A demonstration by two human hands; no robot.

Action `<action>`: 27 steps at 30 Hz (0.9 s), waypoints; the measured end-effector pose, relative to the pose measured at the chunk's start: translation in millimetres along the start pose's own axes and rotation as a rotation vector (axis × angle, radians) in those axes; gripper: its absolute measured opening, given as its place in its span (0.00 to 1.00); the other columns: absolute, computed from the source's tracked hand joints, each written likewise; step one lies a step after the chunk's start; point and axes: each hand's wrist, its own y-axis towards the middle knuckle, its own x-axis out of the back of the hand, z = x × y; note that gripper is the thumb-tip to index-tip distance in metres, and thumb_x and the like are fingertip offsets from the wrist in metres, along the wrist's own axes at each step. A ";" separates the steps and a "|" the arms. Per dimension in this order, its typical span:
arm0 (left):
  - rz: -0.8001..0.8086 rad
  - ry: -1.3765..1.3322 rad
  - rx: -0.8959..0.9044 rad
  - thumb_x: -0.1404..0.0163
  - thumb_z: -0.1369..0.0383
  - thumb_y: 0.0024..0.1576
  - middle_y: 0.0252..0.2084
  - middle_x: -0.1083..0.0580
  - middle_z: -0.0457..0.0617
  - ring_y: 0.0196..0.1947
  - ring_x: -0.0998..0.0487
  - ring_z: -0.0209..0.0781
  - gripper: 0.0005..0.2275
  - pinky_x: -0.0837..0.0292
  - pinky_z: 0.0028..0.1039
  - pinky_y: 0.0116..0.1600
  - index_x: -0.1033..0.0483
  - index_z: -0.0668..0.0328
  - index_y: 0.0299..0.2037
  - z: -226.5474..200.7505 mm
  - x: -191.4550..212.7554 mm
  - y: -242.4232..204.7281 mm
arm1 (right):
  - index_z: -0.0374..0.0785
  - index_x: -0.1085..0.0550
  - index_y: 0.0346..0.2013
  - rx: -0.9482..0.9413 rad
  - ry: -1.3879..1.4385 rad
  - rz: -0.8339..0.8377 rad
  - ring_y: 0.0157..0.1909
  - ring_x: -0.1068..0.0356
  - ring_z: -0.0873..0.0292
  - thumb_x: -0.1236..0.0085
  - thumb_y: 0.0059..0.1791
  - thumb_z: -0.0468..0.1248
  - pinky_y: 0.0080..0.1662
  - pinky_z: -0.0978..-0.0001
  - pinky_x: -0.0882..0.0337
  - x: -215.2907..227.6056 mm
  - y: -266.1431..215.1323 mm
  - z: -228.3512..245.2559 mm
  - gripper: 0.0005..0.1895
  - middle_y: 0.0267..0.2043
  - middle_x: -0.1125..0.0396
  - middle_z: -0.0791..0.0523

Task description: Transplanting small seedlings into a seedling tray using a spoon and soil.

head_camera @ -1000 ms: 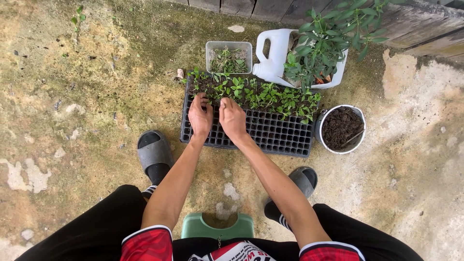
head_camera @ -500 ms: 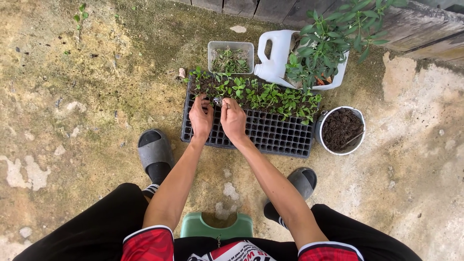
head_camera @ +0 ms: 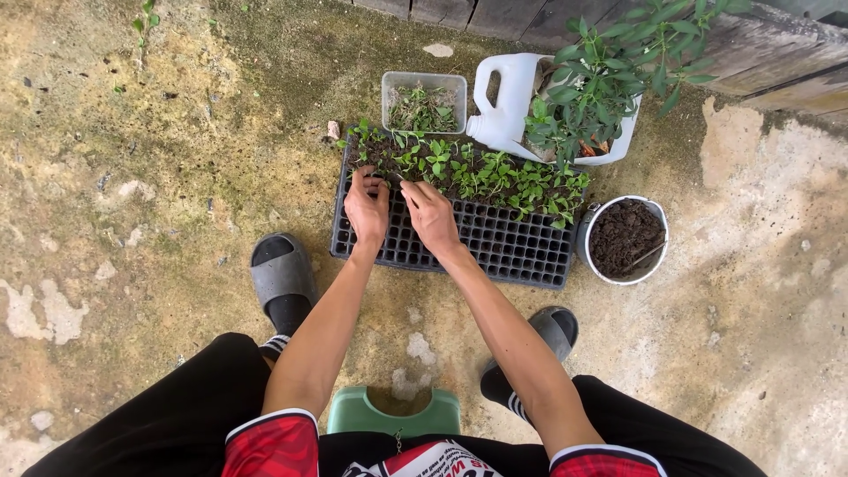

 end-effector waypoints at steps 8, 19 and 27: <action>-0.006 0.018 0.006 0.46 0.71 0.58 0.38 0.18 0.47 0.38 0.16 0.45 0.15 0.20 0.40 0.41 0.27 0.55 0.56 -2.1 1.8 0.6 | 0.43 0.28 0.50 0.127 -0.228 0.139 0.42 0.28 0.58 0.49 0.56 0.34 0.39 0.70 0.23 -11.6 -4.0 -7.8 0.07 0.39 0.34 0.58; 0.010 0.025 0.071 0.47 0.70 0.59 0.39 0.18 0.44 0.40 0.16 0.44 0.15 0.21 0.43 0.45 0.27 0.53 0.56 -17.7 11.8 -0.9 | 0.43 0.26 0.43 -0.028 -0.130 -0.079 0.32 0.28 0.61 0.52 0.58 0.35 0.32 0.75 0.25 7.1 2.8 5.8 0.06 0.31 0.34 0.61; 0.015 -0.108 0.084 0.51 0.73 0.61 0.39 0.18 0.48 0.38 0.16 0.45 0.12 0.20 0.41 0.42 0.26 0.58 0.55 -11.9 12.0 4.7 | 0.39 0.26 0.31 -0.354 0.212 -0.162 0.25 0.24 0.54 0.48 0.53 0.30 0.25 0.66 0.26 11.3 -2.7 19.6 0.07 0.18 0.30 0.52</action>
